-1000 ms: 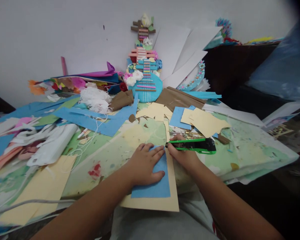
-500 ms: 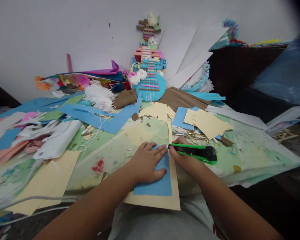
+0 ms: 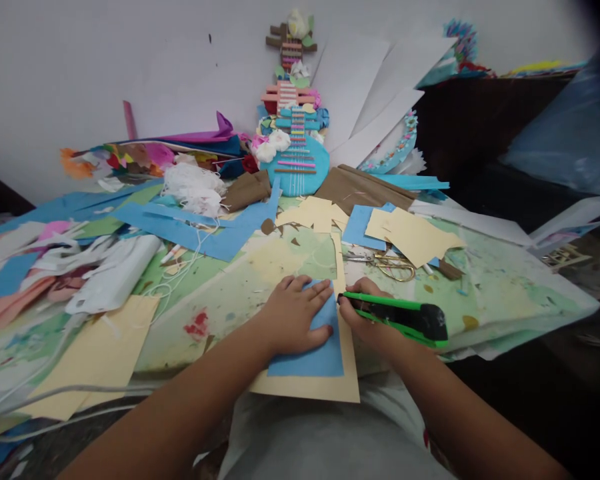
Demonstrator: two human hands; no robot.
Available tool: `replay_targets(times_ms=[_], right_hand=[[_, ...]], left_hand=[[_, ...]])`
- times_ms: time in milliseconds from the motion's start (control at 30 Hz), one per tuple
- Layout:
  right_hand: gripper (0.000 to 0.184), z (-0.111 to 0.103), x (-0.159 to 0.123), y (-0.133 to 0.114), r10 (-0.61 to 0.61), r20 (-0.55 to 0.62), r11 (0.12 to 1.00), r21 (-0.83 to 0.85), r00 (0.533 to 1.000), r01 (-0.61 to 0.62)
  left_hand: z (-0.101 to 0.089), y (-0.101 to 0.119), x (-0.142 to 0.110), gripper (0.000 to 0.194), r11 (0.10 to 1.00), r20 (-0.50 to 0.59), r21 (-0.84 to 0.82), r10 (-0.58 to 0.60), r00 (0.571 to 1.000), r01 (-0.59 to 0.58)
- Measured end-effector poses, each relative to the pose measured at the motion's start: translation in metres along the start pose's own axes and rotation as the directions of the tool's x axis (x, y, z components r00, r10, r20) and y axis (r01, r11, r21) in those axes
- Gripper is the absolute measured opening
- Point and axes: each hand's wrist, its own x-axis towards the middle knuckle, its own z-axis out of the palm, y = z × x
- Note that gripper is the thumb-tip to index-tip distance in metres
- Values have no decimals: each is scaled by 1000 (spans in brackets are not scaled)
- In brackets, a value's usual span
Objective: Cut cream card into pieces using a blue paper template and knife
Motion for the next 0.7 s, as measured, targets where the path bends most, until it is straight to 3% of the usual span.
replay_targets(times_ms=[233, 700], right_hand=[[11, -3, -15, -4, -89, -5, 986, -139, 996, 87], [13, -5, -50, -15, -103, -59, 945, -318, 993, 79]], left_hand=[[1, 0, -1, 63, 1000, -19, 7, -14, 1000, 15], [1, 0, -1, 65, 1000, 13, 8, -19, 1000, 19]])
